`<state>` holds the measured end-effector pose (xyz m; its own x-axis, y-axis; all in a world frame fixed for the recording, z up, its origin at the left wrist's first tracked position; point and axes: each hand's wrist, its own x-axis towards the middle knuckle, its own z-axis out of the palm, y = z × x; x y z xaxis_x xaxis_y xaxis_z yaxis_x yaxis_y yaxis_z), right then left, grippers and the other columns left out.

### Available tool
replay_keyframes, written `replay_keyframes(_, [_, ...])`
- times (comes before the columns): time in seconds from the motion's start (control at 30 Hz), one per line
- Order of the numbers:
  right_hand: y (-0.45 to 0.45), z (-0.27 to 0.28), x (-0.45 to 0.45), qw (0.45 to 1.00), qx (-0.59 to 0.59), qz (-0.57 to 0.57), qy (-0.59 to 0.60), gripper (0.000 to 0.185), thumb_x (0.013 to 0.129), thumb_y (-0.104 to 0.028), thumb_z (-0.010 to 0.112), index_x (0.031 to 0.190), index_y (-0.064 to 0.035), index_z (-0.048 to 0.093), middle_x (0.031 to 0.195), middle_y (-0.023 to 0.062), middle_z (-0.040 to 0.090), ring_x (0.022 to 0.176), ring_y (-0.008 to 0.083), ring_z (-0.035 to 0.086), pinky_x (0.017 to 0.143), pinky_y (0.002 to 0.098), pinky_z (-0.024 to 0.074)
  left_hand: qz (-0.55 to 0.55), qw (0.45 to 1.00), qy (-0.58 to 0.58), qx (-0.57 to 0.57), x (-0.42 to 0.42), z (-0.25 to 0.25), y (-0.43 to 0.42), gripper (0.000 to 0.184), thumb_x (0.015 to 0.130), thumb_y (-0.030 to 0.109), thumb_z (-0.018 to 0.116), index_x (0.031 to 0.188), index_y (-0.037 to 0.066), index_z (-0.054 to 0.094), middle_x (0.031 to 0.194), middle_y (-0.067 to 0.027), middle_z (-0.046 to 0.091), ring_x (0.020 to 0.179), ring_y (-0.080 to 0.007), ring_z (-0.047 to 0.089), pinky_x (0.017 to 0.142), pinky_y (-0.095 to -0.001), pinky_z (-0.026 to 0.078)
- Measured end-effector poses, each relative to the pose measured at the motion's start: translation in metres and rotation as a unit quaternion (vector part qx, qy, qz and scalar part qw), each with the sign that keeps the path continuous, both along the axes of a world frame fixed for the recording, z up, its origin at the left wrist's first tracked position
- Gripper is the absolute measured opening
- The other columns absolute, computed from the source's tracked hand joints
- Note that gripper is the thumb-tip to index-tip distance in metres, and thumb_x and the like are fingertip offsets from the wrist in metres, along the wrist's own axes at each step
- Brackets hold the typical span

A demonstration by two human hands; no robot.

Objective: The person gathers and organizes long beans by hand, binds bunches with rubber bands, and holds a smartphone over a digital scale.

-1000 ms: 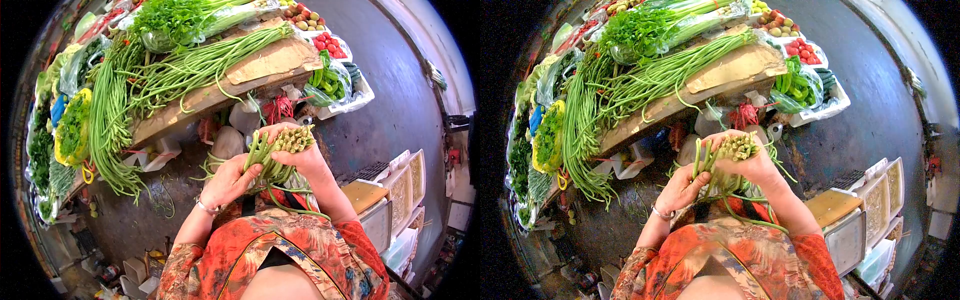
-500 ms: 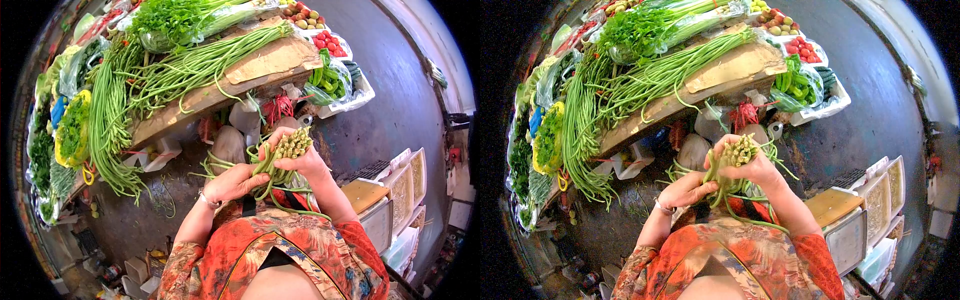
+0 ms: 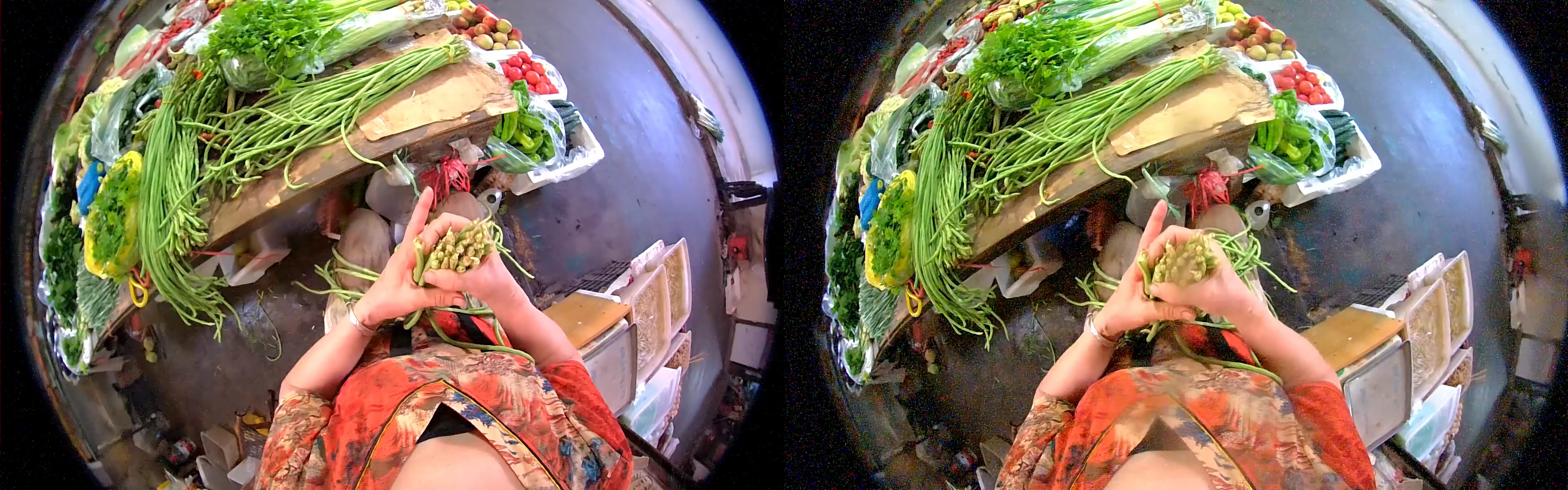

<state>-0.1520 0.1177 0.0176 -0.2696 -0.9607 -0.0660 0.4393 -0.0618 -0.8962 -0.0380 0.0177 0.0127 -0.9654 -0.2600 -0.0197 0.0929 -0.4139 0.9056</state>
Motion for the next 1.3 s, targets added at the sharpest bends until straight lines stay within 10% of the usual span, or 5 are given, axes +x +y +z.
replay_keyframes(0.17, [0.005, 0.009, -0.019, 0.858, -0.081, -0.08, 0.501, 0.055, 0.06, -0.026, 0.081, 0.107, -0.0084, 0.057, 0.133, 0.0123, 0.045, 0.119, 0.0247, 0.044, 0.102, 0.0406, 0.0312, -0.107, 0.992, -0.053, -0.04, 0.003, 0.001, -0.006, 0.096, 0.069, 0.01, 0.082, 0.144, 0.007, 0.022, 0.134, -0.0053, 0.045, 0.118, -0.0147, 0.047, 0.099, -0.0343, 0.042])
replay_keyframes(0.47, [0.012, 0.082, -0.038, 0.948, -0.118, 0.002, 0.297, 0.113, 0.058, -0.055, 0.077, 0.145, -0.0023, 0.028, 0.149, 0.0151, 0.029, 0.14, 0.027, 0.022, 0.114, 0.0416, 0.0147, -0.13, 0.985, -0.069, -0.088, 0.011, 0.014, -0.01, 0.064, 0.071, 0.008, 0.078, 0.127, 0.001, 0.048, 0.114, -0.0031, 0.06, 0.101, -0.0111, 0.055, 0.09, -0.0293, 0.045])
replay_keyframes(0.63, [-0.019, 0.062, -0.012, 0.768, -0.151, 0.029, 0.622, 0.059, 0.074, -0.039, 0.071, 0.12, -0.0043, 0.058, 0.128, 0.0142, 0.054, 0.122, 0.0283, 0.048, 0.102, 0.0372, 0.0365, -0.021, 0.999, -0.018, 0.031, 0.016, 0.0, -0.005, 0.057, 0.073, 0.006, 0.072, 0.125, 0.002, 0.049, 0.117, -0.006, 0.059, 0.11, -0.0155, 0.054, 0.095, -0.0322, 0.043])
replay_keyframes(0.73, [-0.026, 0.035, 0.007, 0.824, -0.134, -0.065, 0.547, 0.011, 0.082, -0.012, 0.065, 0.088, -0.0026, 0.066, 0.094, 0.009, 0.067, 0.086, 0.0262, 0.064, 0.075, 0.0336, 0.0496, -0.088, 0.981, -0.1, -0.141, 0.026, -0.008, -0.005, 0.06, 0.072, 0.011, 0.074, 0.125, 0.003, 0.048, 0.118, -0.0084, 0.057, 0.112, -0.0191, 0.053, 0.095, -0.0341, 0.043])
replay_keyframes(1.3, [-0.017, 0.009, 0.017, 0.844, -0.101, -0.214, 0.481, 0.012, 0.075, -0.004, 0.064, 0.086, -0.002, 0.061, 0.08, 0.0098, 0.06, 0.075, 0.0285, 0.056, 0.07, 0.0347, 0.0451, -0.067, 0.991, -0.078, -0.084, 0.017, -0.015, 0.003, 0.061, 0.065, 0.004, 0.075, 0.118, 0.003, 0.046, 0.106, -0.0043, 0.057, 0.095, -0.0133, 0.054, 0.082, -0.0298, 0.047])
